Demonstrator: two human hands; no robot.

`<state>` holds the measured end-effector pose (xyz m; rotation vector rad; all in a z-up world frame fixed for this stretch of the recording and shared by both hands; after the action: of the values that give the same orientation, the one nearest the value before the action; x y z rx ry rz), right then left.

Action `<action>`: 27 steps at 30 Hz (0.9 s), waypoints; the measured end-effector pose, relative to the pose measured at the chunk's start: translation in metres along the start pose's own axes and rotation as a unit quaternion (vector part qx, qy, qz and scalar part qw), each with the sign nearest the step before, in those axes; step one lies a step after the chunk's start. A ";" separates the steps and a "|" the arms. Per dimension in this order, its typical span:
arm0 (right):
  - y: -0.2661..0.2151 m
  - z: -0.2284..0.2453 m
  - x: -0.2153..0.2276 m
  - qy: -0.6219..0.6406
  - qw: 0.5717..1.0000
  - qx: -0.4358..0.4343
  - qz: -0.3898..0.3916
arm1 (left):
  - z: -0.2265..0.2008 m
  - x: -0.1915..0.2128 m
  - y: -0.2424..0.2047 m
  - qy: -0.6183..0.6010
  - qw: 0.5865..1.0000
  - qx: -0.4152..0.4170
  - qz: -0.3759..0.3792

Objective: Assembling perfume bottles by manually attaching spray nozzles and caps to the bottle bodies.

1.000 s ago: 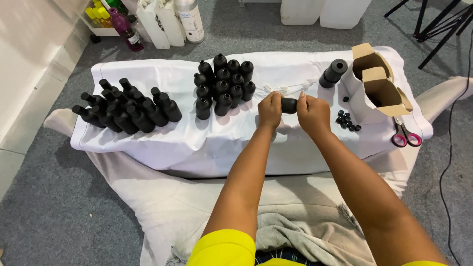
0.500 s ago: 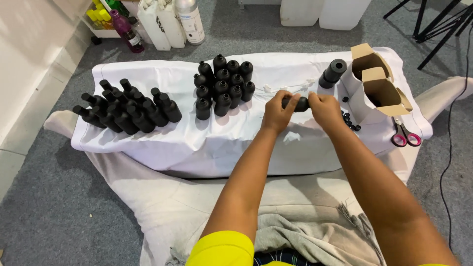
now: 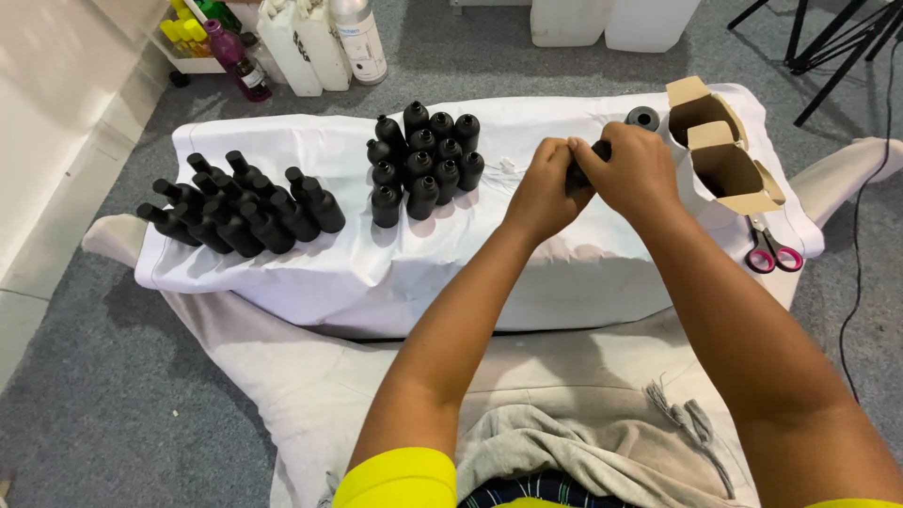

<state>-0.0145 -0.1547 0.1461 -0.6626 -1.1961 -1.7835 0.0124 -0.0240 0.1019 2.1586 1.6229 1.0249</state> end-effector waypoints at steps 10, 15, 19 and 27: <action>0.017 0.071 0.016 0.161 0.976 0.127 -0.077 | -0.016 0.090 0.033 0.060 0.998 0.028 0.022; 0.034 0.117 -0.011 0.353 0.931 0.030 0.092 | -0.020 0.163 0.043 0.106 0.994 0.030 0.005; 0.041 0.152 -0.040 0.394 0.910 0.029 0.125 | -0.019 0.220 0.046 0.111 0.993 -0.046 -0.019; 0.031 0.222 -0.102 0.424 0.857 0.087 0.280 | 0.025 0.304 0.034 0.218 0.971 -0.040 -0.086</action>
<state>0.0542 0.0809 0.1673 -0.0453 -0.4633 -1.2088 0.0936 0.2473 0.2192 1.7854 1.8713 1.5577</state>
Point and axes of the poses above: each hand's wrist, its own y-axis towards the middle knuckle, its own x-axis out of the back of the hand, z = x × y, the point moved 5 cm from there along y, towards the middle knuckle, and after that the axes turned 3 degrees about -z, right-handed, at the moved point
